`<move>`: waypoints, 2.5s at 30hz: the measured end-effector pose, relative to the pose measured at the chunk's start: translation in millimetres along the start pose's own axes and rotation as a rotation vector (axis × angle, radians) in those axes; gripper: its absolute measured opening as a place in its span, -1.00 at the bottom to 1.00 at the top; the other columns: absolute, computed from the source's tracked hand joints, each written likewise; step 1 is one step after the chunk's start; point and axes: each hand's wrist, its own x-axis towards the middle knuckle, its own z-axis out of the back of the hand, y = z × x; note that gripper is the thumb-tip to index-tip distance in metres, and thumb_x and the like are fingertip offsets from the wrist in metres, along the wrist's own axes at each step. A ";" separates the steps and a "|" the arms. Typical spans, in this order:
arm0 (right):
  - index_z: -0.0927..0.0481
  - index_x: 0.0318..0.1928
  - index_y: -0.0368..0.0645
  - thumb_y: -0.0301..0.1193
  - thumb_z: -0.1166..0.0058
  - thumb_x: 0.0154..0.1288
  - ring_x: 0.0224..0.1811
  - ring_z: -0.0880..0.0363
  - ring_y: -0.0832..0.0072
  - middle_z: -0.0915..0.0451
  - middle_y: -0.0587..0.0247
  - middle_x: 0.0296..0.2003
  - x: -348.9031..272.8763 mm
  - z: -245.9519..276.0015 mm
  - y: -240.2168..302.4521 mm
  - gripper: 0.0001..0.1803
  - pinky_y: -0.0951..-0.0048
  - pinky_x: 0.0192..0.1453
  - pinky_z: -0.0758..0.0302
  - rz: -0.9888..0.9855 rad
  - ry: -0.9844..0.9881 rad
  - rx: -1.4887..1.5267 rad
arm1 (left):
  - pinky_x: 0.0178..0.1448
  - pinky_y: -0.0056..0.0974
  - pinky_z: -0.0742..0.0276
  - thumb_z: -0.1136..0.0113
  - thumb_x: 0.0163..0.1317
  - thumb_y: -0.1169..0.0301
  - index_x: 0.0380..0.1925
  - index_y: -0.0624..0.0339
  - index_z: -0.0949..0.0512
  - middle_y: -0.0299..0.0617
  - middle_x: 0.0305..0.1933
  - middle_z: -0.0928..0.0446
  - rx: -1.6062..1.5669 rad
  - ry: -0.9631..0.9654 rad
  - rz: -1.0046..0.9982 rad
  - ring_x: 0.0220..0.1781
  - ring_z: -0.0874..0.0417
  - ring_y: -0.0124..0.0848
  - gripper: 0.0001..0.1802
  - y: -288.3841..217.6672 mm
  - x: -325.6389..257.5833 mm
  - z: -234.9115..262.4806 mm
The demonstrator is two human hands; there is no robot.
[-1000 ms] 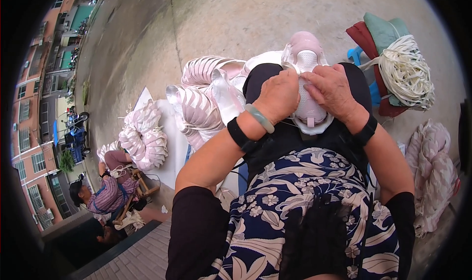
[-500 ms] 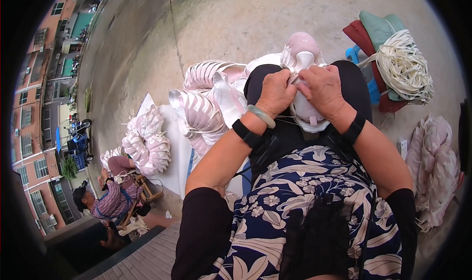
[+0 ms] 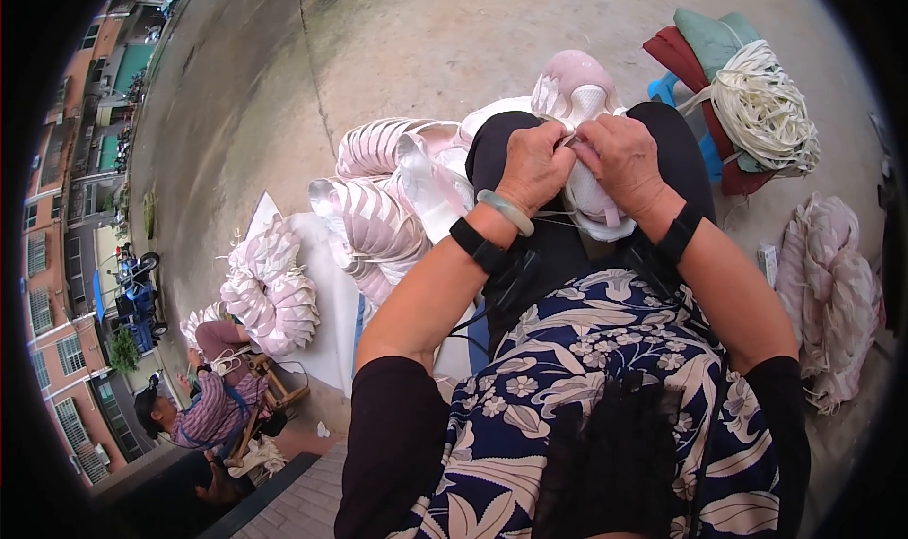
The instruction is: Insert and thread white laces through the eyelets of pink and white sneakers.
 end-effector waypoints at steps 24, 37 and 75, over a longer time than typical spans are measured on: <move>-0.38 -0.41 -0.17 -0.42 0.02 0.17 -0.35 -0.41 0.07 -0.41 0.07 -0.48 -261.3 164.5 -161.2 -0.89 0.13 -0.20 -0.23 -0.365 0.261 -0.395 | -0.35 -0.20 -0.50 -0.21 -0.03 0.41 -0.17 0.28 -0.38 -0.07 -0.62 -0.51 0.076 -0.155 0.106 -0.54 -0.61 -0.18 -0.60 -3.7 -15.3 -11.2; -0.49 -0.36 -0.14 -0.45 -0.09 0.09 -0.29 -0.47 0.18 -0.50 0.18 -0.40 -166.6 137.5 -119.1 -0.91 0.23 -0.19 -0.30 -0.250 0.227 -0.163 | -0.53 -0.38 -0.41 -0.24 0.09 0.29 0.04 0.37 -0.32 -0.16 -0.44 -0.55 -0.106 -0.118 0.489 -0.51 -0.57 -0.46 -0.43 14.7 19.2 -6.8; -0.56 -0.45 -0.26 -0.47 -0.11 0.08 -0.48 -0.51 0.19 -0.49 0.09 -0.55 -39.2 68.6 -40.2 -0.91 0.31 -0.39 -0.38 -0.224 0.198 0.584 | -0.17 -0.48 -0.31 -0.21 0.21 0.20 -0.14 0.30 -0.58 -0.38 -0.33 -0.52 -0.759 0.255 0.444 -0.32 -0.44 -0.62 -0.62 -23.6 24.8 52.7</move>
